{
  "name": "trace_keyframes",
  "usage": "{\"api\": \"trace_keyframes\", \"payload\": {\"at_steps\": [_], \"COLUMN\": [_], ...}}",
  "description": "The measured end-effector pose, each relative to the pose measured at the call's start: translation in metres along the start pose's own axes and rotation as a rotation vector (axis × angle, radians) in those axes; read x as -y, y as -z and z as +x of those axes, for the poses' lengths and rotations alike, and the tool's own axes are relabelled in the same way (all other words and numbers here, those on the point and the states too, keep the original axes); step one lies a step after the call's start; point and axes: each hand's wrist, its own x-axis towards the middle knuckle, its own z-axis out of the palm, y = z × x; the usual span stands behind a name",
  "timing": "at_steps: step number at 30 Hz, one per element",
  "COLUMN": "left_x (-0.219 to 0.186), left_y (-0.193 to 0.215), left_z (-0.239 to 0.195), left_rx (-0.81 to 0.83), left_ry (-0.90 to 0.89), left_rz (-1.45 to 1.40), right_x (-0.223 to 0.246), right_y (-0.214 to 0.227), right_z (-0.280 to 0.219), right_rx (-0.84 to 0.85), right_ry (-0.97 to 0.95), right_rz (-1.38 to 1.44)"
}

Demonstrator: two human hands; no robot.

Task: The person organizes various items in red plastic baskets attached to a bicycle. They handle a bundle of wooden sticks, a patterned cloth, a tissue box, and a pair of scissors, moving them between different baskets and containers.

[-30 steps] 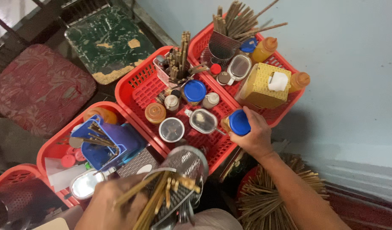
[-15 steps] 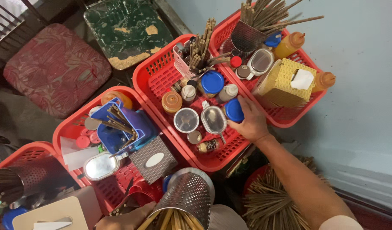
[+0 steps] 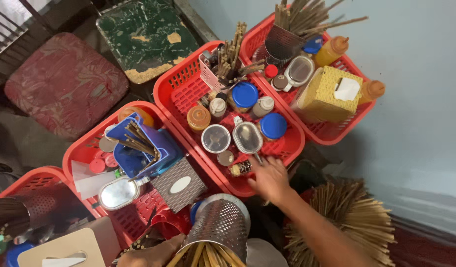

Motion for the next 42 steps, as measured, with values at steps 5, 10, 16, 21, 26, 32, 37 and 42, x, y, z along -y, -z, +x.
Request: {"api": "trace_keyframes", "payload": {"at_steps": [5, 10, 16, 21, 26, 32, 37, 42], "left_x": [0.010, 0.022, -0.032, -0.078, -0.124, -0.152, -0.166, -0.156], "left_y": [0.089, 0.109, 0.117, 0.121, 0.088, 0.059, 0.070, 0.065], "left_z": [-0.089, -0.106, -0.131, -0.152, -0.132, -0.136, -0.147, -0.174], "left_rx": [0.443, 0.393, 0.339, 0.295, 0.236, 0.195, 0.112, 0.107], "left_ry": [-0.352, -1.364, -1.483, -1.382, -1.476, -1.522, -1.501, -1.525], "left_rz": [-0.151, -0.164, -0.127, -0.015, -0.107, -0.094, -0.006, 0.069], "right_x": [0.007, -0.005, -0.037, -0.054, -0.088, -0.082, -0.085, -0.094], "right_y": [-0.029, 0.001, 0.013, 0.021, -0.003, 0.021, 0.012, -0.005], "right_z": [0.039, 0.009, -0.012, 0.001, 0.020, 0.023, 0.021, 0.012], "right_rx": [0.406, 0.222, -0.310, -0.239, -0.296, -0.350, -0.348, -0.413], "right_ry": [-0.139, -0.045, 0.126, 0.103, -0.044, -0.121, -0.116, -0.087], "right_rz": [0.090, 0.084, 0.191, 0.272, 0.508, 1.257, 0.742, 1.149]}}
